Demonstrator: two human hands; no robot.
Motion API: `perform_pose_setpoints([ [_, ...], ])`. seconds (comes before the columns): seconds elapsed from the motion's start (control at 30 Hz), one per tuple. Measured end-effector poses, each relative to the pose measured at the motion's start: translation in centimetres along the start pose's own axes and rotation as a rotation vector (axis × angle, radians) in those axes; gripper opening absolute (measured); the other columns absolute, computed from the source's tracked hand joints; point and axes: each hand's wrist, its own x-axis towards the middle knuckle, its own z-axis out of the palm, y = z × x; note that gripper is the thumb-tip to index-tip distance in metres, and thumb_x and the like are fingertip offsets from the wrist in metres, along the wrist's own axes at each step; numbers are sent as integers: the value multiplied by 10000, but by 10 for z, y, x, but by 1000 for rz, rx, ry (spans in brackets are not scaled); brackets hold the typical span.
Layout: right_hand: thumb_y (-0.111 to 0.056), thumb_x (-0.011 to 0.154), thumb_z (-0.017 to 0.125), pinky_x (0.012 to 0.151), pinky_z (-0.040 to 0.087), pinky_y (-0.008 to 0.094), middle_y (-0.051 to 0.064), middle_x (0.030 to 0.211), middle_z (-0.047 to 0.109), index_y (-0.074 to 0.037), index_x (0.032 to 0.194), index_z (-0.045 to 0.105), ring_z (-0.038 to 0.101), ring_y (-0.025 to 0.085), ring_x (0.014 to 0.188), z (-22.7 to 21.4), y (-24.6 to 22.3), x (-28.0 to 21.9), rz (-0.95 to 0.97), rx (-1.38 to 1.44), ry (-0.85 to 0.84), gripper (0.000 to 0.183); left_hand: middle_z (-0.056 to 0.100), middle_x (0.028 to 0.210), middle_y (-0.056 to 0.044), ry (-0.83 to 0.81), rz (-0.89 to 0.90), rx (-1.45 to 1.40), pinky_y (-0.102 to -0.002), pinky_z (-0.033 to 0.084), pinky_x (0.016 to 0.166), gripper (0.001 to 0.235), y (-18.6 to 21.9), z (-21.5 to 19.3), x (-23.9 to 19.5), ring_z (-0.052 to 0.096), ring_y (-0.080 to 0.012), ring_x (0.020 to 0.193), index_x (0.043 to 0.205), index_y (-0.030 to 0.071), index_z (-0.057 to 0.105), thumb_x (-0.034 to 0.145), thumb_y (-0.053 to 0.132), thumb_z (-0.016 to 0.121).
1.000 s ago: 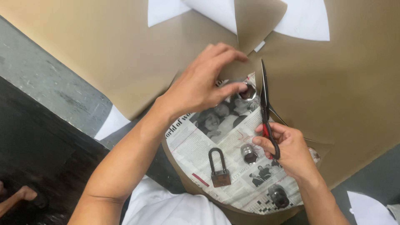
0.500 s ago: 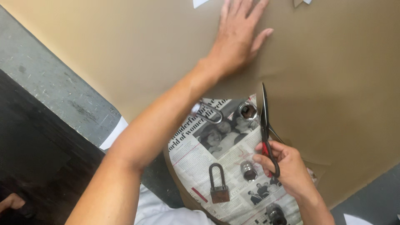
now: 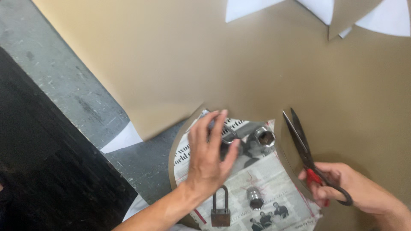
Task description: The person places a newspaper template on a large sheet of cardboard and secures it with a padlock and metal weights. They then use scissors to cut the cardboard along the template's outline, completing the cut shape by the end of the clip.
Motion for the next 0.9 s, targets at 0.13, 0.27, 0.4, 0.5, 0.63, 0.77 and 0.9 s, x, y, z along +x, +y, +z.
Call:
perform_pose_setpoints([
  [0.13, -218, 824, 904, 626, 540, 350, 38, 774, 592, -20, 1260, 593, 574, 166, 710, -37, -5, 3, -11, -61, -166, 571, 532, 1262, -178, 49, -143, 57, -406, 514, 944, 631, -24, -12, 1, 533, -309, 1156, 1426, 5, 525, 871, 108, 807],
  [0.27, -213, 789, 947, 643, 533, 348, 39, 809, 580, -25, 1280, 575, 567, 160, 727, -64, 3, 16, 42, -119, -182, 643, 608, 1150, -134, 94, -181, 56, -362, 549, 856, 499, -33, -11, -1, 604, -272, 1050, 1309, 12, 618, 867, 120, 825],
  [0.4, -105, 717, 961, 601, 498, 383, 96, 731, 570, -19, 1325, 576, 589, 210, 655, -88, 11, 22, 141, -86, -204, 725, 585, 1126, -143, 56, -309, 5, -353, 556, 839, 470, -32, -13, -1, 624, -242, 1009, 1231, -34, 585, 888, 165, 836],
  [0.5, -72, 708, 964, 615, 496, 366, 87, 721, 592, -28, 1338, 575, 594, 200, 661, -117, 0, 26, 190, -166, -258, 742, 568, 1187, -176, 91, -361, 15, -379, 545, 873, 489, -26, -13, 0, 598, -277, 1074, 1239, -38, 584, 872, 166, 835],
  [0.63, -61, 723, 977, 691, 565, 368, 60, 770, 599, -1, 1329, 573, 589, 169, 732, -153, -20, 29, 174, -260, -348, 732, 533, 1337, -201, 92, -85, 57, -472, 468, 1017, 610, 1, -1, -14, 508, -348, 1257, 1326, -17, 551, 837, 201, 845],
  [0.77, -63, 697, 979, 756, 567, 350, 34, 1021, 731, -33, 1323, 586, 590, 129, 791, -188, -60, 41, 239, -477, -358, 740, 523, 1434, -206, -72, -3, -190, -509, 425, 1116, 753, 25, 29, -19, 513, -361, 1343, 1427, -48, 491, 852, 262, 866],
  [0.9, -136, 637, 1052, 759, 525, 318, 130, 866, 687, -147, 1361, 633, 631, 136, 756, -203, -110, 52, 468, -914, -217, 836, 558, 1446, -171, -60, -13, -265, -468, 444, 1104, 723, 26, 60, -17, 556, -325, 1326, 1421, -13, 497, 864, 248, 876],
])
